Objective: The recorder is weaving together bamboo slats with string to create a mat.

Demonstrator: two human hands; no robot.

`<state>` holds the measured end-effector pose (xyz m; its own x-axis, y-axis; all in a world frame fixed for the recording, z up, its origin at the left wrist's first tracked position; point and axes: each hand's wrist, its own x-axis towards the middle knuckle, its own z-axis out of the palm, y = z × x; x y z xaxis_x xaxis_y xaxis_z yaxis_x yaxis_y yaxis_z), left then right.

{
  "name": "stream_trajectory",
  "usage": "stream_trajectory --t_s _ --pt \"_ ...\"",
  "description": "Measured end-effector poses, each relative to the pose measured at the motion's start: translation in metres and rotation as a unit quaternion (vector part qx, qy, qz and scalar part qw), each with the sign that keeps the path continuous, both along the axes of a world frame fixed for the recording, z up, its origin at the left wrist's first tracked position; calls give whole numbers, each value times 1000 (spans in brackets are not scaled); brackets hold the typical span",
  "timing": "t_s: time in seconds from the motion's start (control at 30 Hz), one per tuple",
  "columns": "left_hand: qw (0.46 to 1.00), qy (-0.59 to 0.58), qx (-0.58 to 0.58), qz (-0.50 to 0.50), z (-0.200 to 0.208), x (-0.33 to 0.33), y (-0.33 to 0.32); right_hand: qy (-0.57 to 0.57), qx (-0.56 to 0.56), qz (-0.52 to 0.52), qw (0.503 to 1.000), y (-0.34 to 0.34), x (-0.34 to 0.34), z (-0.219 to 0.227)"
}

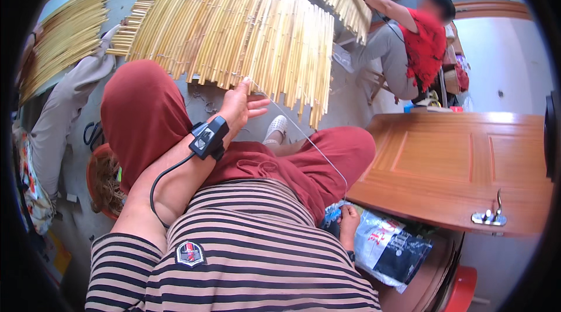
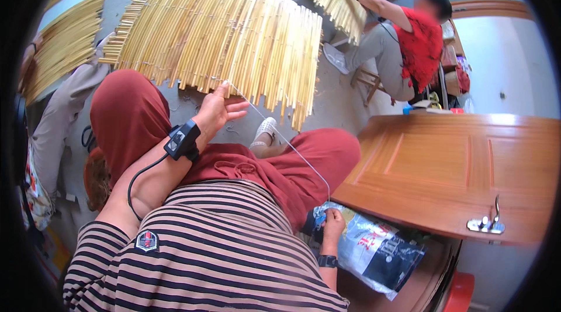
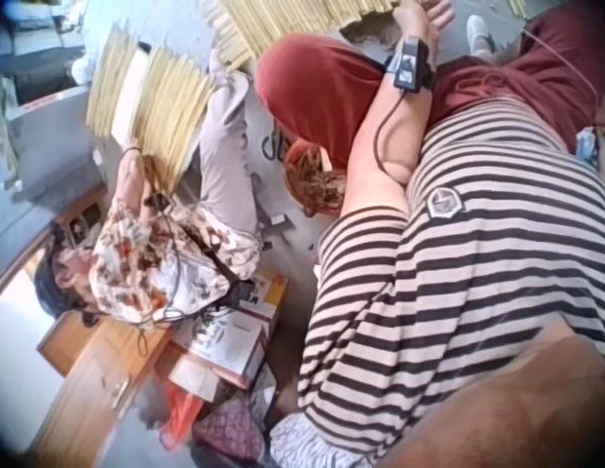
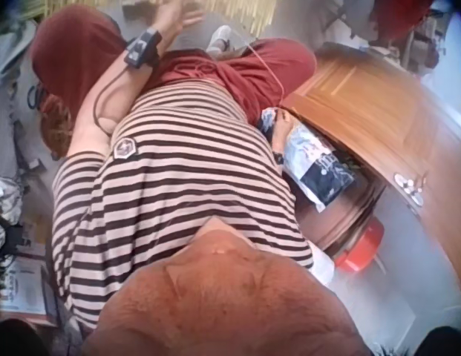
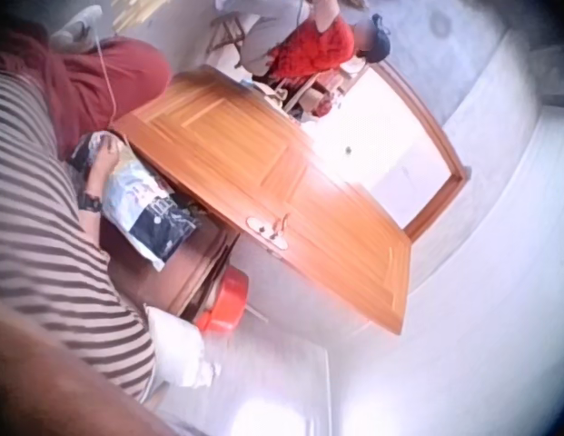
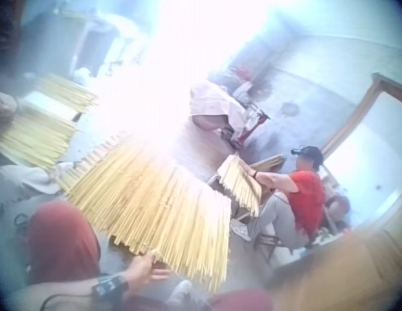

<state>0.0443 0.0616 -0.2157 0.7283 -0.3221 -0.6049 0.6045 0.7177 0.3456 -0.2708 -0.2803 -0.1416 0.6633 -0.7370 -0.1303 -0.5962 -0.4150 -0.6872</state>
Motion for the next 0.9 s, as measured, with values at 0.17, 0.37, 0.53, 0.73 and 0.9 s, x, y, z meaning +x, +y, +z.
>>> stream_trajectory --t_s 0.17,0.37,0.53,0.73,0.9 --pt "990 5 -110 85 -20 4 -1 63 -84 -7 994 -31 -47 11" --pt "994 -17 -108 25 -51 19 12 42 -129 -110 985 -47 -95 -1" --pt "998 37 -45 39 -54 24 15 88 -266 -52 959 -44 -125 -14" --pt "999 18 -30 31 -53 21 7 97 -222 -55 969 -44 -141 -32" --pt "999 8 2 33 -46 24 11 132 -167 -57 975 -54 -160 -42"
